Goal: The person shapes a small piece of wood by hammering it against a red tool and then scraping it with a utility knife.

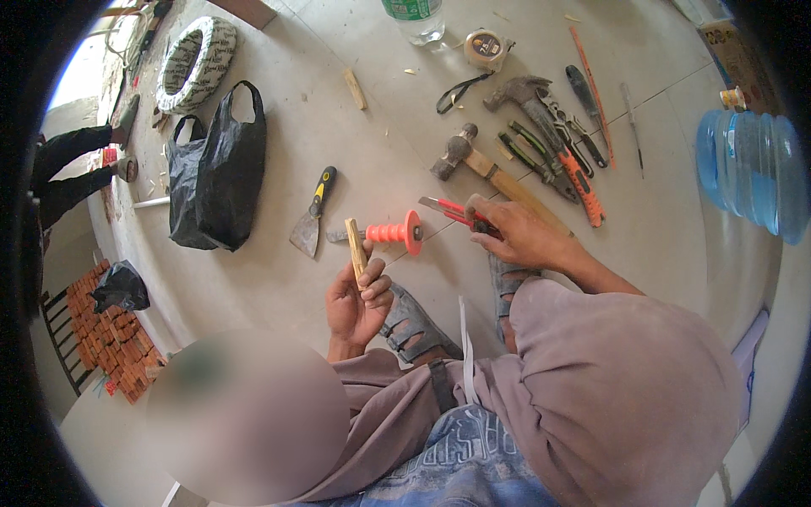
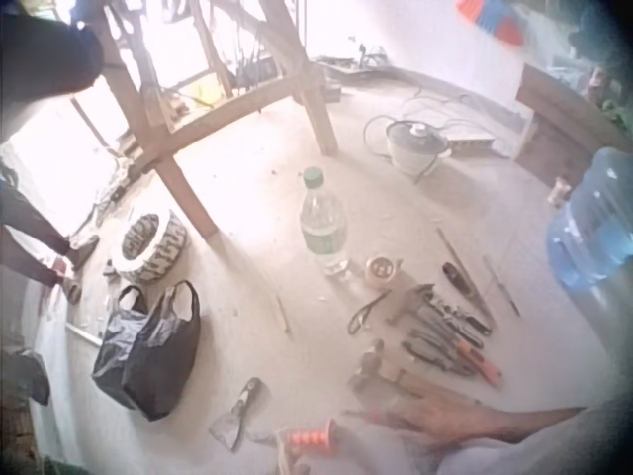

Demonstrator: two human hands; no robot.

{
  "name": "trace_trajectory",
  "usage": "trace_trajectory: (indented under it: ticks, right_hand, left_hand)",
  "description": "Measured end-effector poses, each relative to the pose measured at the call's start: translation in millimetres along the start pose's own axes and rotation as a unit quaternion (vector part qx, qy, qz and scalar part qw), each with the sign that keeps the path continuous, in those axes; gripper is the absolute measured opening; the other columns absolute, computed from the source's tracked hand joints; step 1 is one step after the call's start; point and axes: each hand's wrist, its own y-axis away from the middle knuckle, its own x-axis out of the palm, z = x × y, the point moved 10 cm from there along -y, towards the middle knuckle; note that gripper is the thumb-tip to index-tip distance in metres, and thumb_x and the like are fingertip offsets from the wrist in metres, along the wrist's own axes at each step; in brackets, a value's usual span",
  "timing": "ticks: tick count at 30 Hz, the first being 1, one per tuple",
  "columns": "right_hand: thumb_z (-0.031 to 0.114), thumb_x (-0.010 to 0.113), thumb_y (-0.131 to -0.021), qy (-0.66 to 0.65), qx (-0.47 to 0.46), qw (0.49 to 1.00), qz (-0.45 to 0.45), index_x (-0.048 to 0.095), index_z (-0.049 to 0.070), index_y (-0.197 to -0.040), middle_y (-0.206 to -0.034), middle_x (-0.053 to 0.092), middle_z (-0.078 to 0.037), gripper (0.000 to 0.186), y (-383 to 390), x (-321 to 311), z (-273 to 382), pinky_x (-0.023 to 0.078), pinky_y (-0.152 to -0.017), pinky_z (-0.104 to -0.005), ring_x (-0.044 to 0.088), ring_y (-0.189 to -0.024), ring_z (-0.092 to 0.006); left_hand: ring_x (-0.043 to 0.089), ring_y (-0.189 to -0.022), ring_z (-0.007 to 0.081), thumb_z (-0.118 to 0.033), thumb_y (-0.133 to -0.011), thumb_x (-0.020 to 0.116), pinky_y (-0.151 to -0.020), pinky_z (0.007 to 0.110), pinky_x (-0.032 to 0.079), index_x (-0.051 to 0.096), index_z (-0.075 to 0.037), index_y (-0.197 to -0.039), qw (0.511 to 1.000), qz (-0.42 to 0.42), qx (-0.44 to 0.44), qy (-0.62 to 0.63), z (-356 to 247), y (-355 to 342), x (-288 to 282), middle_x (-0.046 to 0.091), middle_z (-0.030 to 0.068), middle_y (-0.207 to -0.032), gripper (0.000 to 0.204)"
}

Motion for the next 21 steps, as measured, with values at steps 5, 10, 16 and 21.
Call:
trace_trajectory:
  ticks: [5, 10, 16, 21]
  right_hand:
    - [0.012, 0.071, -0.084, -0.075, 0.022, 0.997, -0.015, 0.054, 0.004, -0.095, -0.074, 0.058, -0.012, 0.022, 0, -8, 1, 0.045, -0.060, -0.0350, 0.061, -0.065, -0.0242]
    - [0.011, 0.064, -0.090, -0.227, -0.003, 0.973, 0.048, 0.058, 0.003, -0.103, -0.074, 0.058, -0.005, 0.016, 4, 6, 5, 0.048, -0.056, -0.0274, 0.061, -0.066, -0.0116]
    - [0.009, 0.056, -0.095, -0.331, 0.051, 0.937, 0.104, 0.056, 0.003, -0.115, -0.083, 0.062, -0.004, 0.021, 8, 16, 11, 0.050, -0.056, -0.0259, 0.061, -0.069, -0.0089]
    - [0.007, 0.057, -0.094, -0.359, 0.024, 0.932, 0.047, 0.049, 0.004, -0.127, -0.090, 0.063, -0.006, 0.034, 8, 8, 6, 0.047, -0.057, -0.0226, 0.058, -0.068, -0.0076]
  left_hand:
    - [0.043, -0.067, 0.0113, -0.027, -0.101, 0.038, -0.059, 0.025, 0.040, 0.043, -0.005, -0.134, 0.998, -0.019, 0.006, -0.056, -4, -3, -2, 0.042, 0.0023, -0.084, 0.039]
    - [0.041, -0.066, 0.0101, -0.030, -0.101, 0.040, -0.059, 0.024, 0.039, 0.044, -0.007, -0.131, 0.997, -0.045, 0.009, -0.064, -2, -3, -7, 0.041, 0.0009, -0.081, 0.038]
    - [0.041, -0.058, 0.0073, -0.040, -0.102, 0.039, -0.051, 0.021, 0.037, 0.047, -0.010, -0.128, 1.000, -0.002, 0.000, 0.020, -3, -5, -4, 0.040, -0.0032, -0.073, 0.040]
    - [0.043, -0.056, 0.0070, -0.041, -0.102, 0.038, -0.049, 0.021, 0.037, 0.050, -0.009, -0.123, 0.999, -0.042, 0.008, -0.004, -7, -8, -13, 0.043, -0.0026, -0.072, 0.040]
